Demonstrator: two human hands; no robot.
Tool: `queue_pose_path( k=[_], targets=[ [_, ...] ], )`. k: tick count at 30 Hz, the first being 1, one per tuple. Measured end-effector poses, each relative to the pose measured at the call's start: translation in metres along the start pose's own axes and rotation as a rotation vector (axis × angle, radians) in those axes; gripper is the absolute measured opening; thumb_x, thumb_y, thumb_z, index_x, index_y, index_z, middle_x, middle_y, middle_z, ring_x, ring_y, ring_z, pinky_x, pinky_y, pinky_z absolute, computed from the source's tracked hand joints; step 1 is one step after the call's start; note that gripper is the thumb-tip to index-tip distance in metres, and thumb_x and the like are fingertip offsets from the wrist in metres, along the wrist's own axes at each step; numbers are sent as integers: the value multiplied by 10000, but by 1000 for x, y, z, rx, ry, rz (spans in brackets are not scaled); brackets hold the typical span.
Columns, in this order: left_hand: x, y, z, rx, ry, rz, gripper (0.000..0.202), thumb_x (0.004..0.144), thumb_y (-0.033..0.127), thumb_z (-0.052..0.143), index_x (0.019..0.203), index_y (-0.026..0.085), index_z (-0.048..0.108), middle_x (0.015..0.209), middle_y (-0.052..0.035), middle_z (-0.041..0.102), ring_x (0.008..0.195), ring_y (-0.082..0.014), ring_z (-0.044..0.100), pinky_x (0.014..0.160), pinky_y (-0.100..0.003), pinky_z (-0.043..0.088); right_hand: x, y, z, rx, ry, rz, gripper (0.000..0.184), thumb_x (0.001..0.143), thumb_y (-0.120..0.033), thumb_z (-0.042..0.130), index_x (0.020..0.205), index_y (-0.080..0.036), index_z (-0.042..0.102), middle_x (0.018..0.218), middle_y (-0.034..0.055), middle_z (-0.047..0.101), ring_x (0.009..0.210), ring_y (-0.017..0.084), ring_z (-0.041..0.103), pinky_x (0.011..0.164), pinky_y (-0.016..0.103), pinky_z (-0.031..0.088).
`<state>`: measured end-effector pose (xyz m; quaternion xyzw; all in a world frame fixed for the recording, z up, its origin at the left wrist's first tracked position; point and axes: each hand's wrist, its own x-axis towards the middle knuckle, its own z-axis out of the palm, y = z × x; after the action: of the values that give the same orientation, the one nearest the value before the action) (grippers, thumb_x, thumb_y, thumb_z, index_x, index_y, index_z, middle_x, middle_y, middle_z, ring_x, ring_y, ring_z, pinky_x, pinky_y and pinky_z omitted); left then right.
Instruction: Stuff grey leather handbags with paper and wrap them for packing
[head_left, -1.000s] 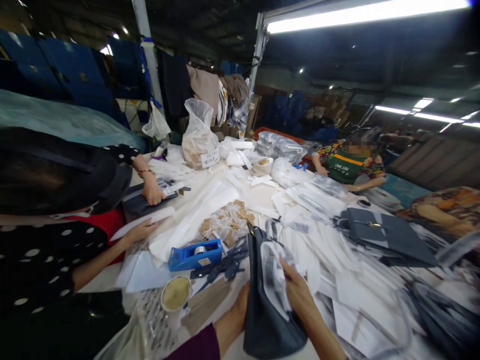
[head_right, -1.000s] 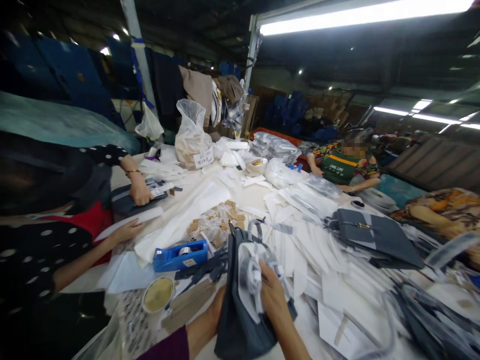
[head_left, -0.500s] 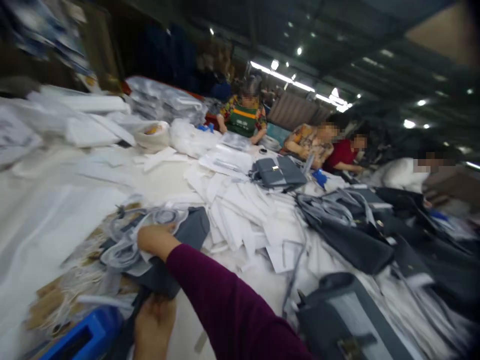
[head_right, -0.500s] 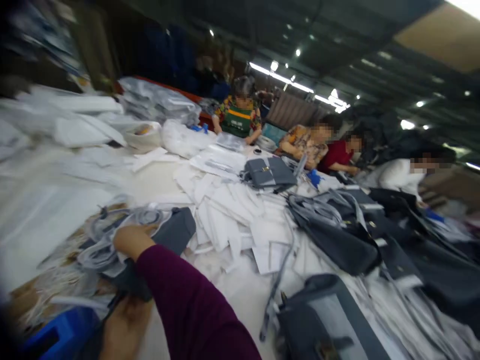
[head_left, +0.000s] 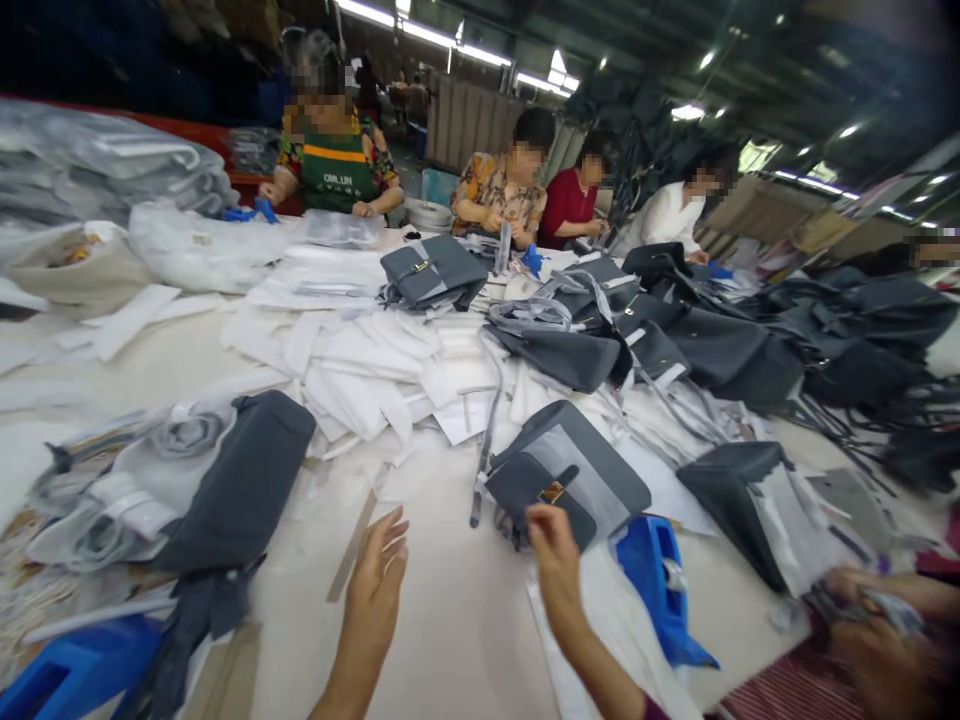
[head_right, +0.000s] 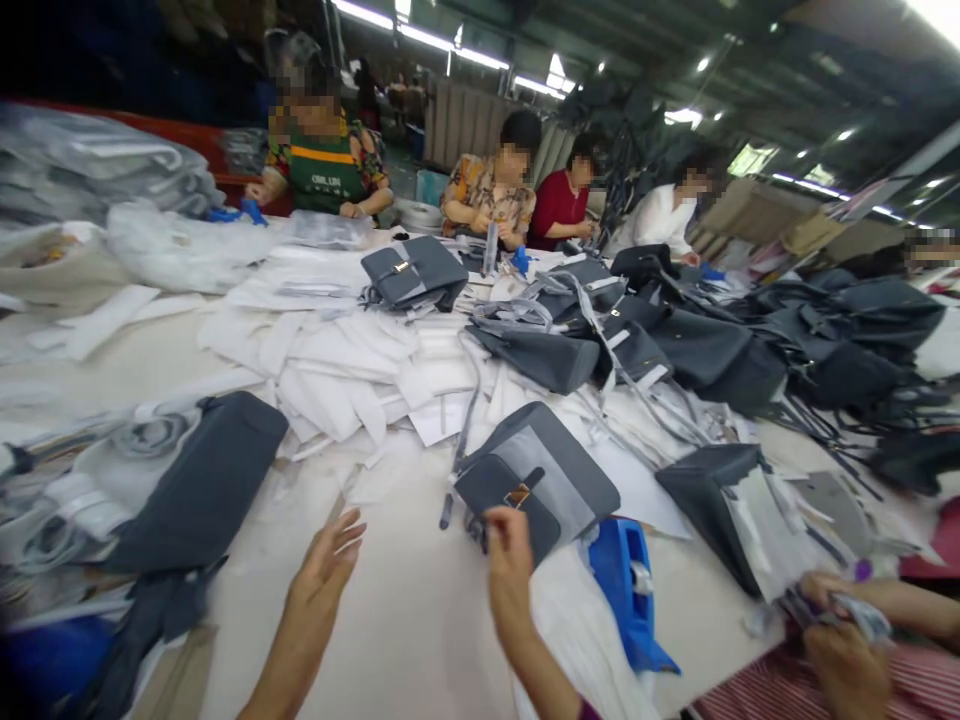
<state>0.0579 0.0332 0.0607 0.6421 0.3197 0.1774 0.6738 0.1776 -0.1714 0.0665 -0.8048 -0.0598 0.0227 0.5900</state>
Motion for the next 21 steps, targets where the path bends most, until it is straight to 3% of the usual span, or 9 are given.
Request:
queue_pose_path(
  k=[1, 3, 4, 6, 9, 12, 16, 18, 21],
  targets=[
    [1, 11, 21, 23, -82, 41, 435, 831, 388, 555, 1223, 199, 556, 1231, -103, 561, 1133, -254, 557, 997, -427, 445, 8, 23, -46, -8, 208, 144, 170, 782, -325, 581, 898, -204, 608, 893, 24, 614, 901, 209, 571, 938, 398, 429],
    [0, 25, 68, 59, -233, 130, 390, 856, 311, 500, 1228, 207, 554, 1238, -99, 543, 1119, -233, 555, 973, -408, 457, 23, 61, -117, 113, 417, 400, 284, 670, -353, 675, 902, -206, 602, 902, 13, 619, 934, 216, 577, 982, 400, 404],
    [-2, 29, 93, 80, -303, 170, 400, 854, 269, 478, 1243, 206, 542, 1255, -103, 527, 1123, -227, 547, 971, -405, 456, 30, 75, -140, 223, 399, 510, 327, 650, -387, 695, 901, -199, 603, 911, 26, 633, 930, 220, 593, 975, 399, 417],
    [-8, 28, 140, 151, -397, 233, 460, 825, 192, 458, 1283, 185, 505, 1301, -121, 485, 1178, -234, 501, 1012, -422, 419, 45, 90, -163, 429, 272, 659, 392, 644, -470, 707, 894, -180, 618, 914, 61, 660, 906, 226, 626, 932, 393, 463],
    [-13, 16, 194, 313, -393, 248, 548, 774, 132, 469, 1322, 137, 457, 1347, -150, 429, 1277, -263, 390, 1111, -448, 293, 63, 92, -161, 685, 74, 752, 418, 645, -516, 735, 869, -176, 642, 875, 67, 682, 835, 205, 655, 839, 341, 523],
    [-13, 4, 223, 461, -350, 139, 594, 741, 114, 489, 1332, 117, 430, 1329, -157, 416, 1255, -275, 380, 1120, -427, 263, 70, 90, -147, 754, 85, 772, 386, 602, -432, 806, 866, -198, 649, 843, 36, 695, 751, 182, 661, 736, 300, 557],
    [-13, 0, 236, 558, -292, 82, 636, 721, 105, 493, 1348, 99, 394, 1303, -159, 403, 1215, -275, 378, 1103, -404, 265, 70, 94, -135, 690, 141, 735, 417, 572, -366, 832, 925, -241, 649, 852, 9, 710, 755, 195, 676, 714, 307, 579],
    [-16, 0, 237, 560, -283, 68, 635, 709, 106, 496, 1337, 116, 404, 1307, -154, 396, 1218, -282, 368, 1101, -417, 260, 68, 92, -133, 590, 140, 681, 345, 588, -421, 806, 849, -266, 642, 794, 7, 704, 807, 235, 686, 733, 347, 587],
    [-21, -2, 237, 528, -269, 8, 671, 669, 116, 522, 1332, 129, 415, 1317, -160, 387, 1223, -305, 366, 1081, -459, 283, 67, 76, -125, 274, -166, 492, 320, 677, -588, 690, 805, -299, 641, 756, 38, 685, 906, 317, 673, 711, 467, 589]
  ],
)
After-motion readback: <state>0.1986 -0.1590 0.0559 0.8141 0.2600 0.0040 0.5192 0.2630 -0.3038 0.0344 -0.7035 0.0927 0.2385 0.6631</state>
